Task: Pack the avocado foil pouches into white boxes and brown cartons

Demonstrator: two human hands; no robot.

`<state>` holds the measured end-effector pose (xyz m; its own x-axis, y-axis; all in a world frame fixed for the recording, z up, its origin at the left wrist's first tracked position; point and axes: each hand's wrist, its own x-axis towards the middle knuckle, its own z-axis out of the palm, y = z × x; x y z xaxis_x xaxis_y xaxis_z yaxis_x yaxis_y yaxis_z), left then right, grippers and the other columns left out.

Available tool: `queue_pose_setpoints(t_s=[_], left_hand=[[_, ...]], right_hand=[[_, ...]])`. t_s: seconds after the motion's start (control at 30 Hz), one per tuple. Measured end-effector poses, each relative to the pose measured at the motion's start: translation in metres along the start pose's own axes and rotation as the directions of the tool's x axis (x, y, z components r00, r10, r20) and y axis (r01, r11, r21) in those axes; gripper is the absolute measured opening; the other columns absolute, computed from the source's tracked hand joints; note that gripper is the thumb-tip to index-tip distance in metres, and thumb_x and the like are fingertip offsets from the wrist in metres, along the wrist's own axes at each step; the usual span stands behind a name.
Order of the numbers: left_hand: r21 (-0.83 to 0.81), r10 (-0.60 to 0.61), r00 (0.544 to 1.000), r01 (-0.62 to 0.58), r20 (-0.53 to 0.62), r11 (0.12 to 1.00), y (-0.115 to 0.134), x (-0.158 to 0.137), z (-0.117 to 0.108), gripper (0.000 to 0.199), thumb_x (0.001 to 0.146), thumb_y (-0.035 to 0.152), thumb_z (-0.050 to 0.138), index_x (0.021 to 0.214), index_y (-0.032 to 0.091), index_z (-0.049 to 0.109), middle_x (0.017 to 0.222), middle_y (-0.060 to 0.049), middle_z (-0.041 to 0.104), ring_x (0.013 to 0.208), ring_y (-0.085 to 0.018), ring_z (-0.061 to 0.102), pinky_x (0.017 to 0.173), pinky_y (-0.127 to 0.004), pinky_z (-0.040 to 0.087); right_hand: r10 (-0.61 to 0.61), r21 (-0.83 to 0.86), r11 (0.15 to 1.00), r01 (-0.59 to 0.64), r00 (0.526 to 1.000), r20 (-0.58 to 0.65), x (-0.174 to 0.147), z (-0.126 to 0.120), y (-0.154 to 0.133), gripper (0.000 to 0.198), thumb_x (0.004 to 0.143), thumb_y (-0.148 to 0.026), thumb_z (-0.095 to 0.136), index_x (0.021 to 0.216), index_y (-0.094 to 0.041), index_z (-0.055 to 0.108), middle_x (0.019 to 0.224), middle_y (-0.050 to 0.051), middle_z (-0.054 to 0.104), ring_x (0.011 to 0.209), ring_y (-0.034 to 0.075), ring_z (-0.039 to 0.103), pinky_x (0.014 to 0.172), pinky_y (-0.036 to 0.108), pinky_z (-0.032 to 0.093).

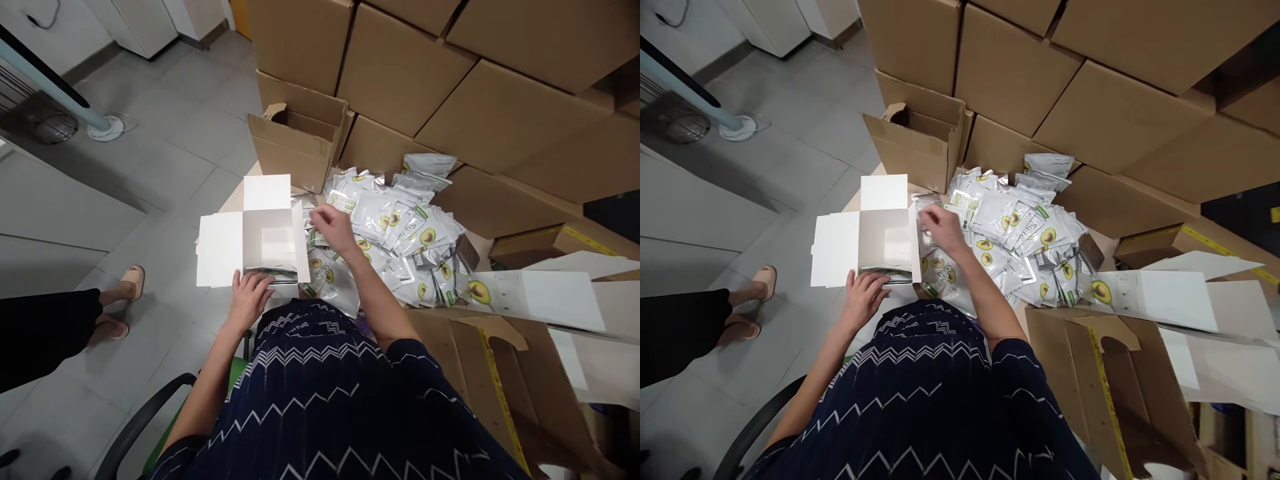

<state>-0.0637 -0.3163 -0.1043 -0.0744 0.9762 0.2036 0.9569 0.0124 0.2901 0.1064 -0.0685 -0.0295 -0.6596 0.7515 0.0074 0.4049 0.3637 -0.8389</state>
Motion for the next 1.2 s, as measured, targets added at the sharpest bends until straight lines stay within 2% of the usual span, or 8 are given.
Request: queue_pose_setpoints(t_s=[0.17, 0.37, 0.53, 0.7, 0.8, 0.9, 1.03, 1.2], left_hand=[[-0.008, 0.006, 1.000, -0.006, -0.011, 1.000, -0.002, 0.000, 0.001, 0.026, 0.096, 0.031, 0.056, 0.121, 0.028, 0.063, 0.113, -0.007, 0.070, 0.113, -0.026, 0.059, 0.117, -0.058, 0.018], [0.011, 0.018, 1.000, -0.018, -0.018, 1.000, -0.003, -0.002, 0.003, 0.027, 0.096, 0.030, 0.056, 0.121, 0.028, 0.063, 0.113, -0.007, 0.069, 0.113, -0.026, 0.058, 0.118, -0.058, 0.018], [0.052, 0.007, 0.999, -0.005, -0.047, 0.999, 0.000, -0.002, 0.001, 0.027, 0.095, 0.031, 0.057, 0.120, 0.026, 0.065, 0.113, -0.010, 0.065, 0.112, -0.026, 0.057, 0.114, -0.058, 0.027], [0.059, -0.008, 0.997, 0.013, -0.083, 0.998, 0.003, 0.001, -0.004, 0.026, 0.091, 0.033, 0.062, 0.115, 0.024, 0.069, 0.127, -0.017, 0.053, 0.122, -0.032, 0.050, 0.111, -0.061, 0.032], [0.074, -0.016, 0.996, 0.022, -0.084, 0.997, 0.004, 0.002, -0.007, 0.026, 0.089, 0.034, 0.064, 0.113, 0.024, 0.069, 0.144, -0.018, 0.041, 0.136, -0.040, 0.038, 0.111, -0.065, 0.029], [0.084, -0.018, 0.998, 0.023, -0.061, 0.996, 0.003, 0.002, -0.007, 0.026, 0.089, 0.035, 0.065, 0.113, 0.027, 0.068, 0.152, -0.016, 0.037, 0.144, -0.044, 0.026, 0.111, -0.070, 0.023], [0.067, -0.004, 0.999, 0.007, -0.047, 0.998, 0.000, 0.000, -0.002, 0.027, 0.091, 0.034, 0.063, 0.117, 0.029, 0.066, 0.143, -0.013, 0.049, 0.142, -0.039, 0.033, 0.114, -0.068, 0.020], [0.075, 0.004, 0.998, 0.000, -0.058, 0.997, -0.001, -0.002, 0.001, 0.026, 0.093, 0.033, 0.060, 0.118, 0.027, 0.066, 0.137, -0.015, 0.052, 0.135, -0.036, 0.042, 0.113, -0.066, 0.022]], right_hand=[[0.338, -0.696, 0.674, -0.248, 0.941, -0.008, -0.018, -0.003, 0.106, 0.037, 0.090, -0.025, 0.060, 0.125, -0.013, 0.060, 0.124, 0.019, 0.059, 0.112, 0.030, 0.052, 0.087, 0.038, 0.042], [0.284, -0.852, 0.484, -0.200, 0.957, -0.063, -0.043, 0.019, 0.153, 0.042, 0.099, -0.020, 0.038, 0.139, -0.011, 0.049, 0.126, 0.021, 0.056, 0.113, 0.029, 0.046, 0.091, 0.041, 0.035], [0.190, -0.731, 0.634, -0.253, 0.967, -0.170, -0.047, 0.003, 0.143, 0.034, 0.098, -0.022, 0.038, 0.120, -0.014, 0.063, 0.125, 0.018, 0.058, 0.110, 0.028, 0.051, 0.091, 0.038, 0.039], [0.294, -0.153, 0.922, -0.355, 0.900, -0.321, -0.049, -0.037, 0.122, 0.033, 0.093, -0.042, 0.047, 0.107, -0.018, 0.063, 0.084, 0.004, 0.064, 0.073, 0.020, 0.061, 0.067, 0.031, 0.052], [0.442, 0.234, 0.895, -0.380, 0.828, -0.345, -0.050, -0.058, 0.109, 0.038, 0.079, -0.052, 0.061, 0.099, -0.020, 0.060, 0.071, -0.005, 0.056, 0.054, 0.016, 0.058, 0.051, 0.030, 0.052], [0.440, 0.438, 0.853, -0.284, 0.842, -0.311, -0.047, -0.073, 0.094, 0.042, 0.064, -0.043, 0.075, 0.094, -0.020, 0.057, 0.072, -0.006, 0.058, 0.058, 0.014, 0.061, 0.057, 0.031, 0.057], [0.250, 0.449, 0.891, -0.064, 0.895, -0.370, -0.041, -0.087, 0.058, 0.038, 0.064, -0.036, 0.077, 0.093, -0.020, 0.058, 0.077, -0.004, 0.064, 0.069, 0.013, 0.064, 0.068, 0.031, 0.059], [-0.147, 0.209, 0.930, 0.302, 0.827, -0.542, -0.032, -0.087, -0.025, 0.025, 0.085, -0.041, 0.065, 0.102, -0.023, 0.059, 0.095, 0.000, 0.067, 0.090, 0.015, 0.067, 0.084, 0.033, 0.057]])
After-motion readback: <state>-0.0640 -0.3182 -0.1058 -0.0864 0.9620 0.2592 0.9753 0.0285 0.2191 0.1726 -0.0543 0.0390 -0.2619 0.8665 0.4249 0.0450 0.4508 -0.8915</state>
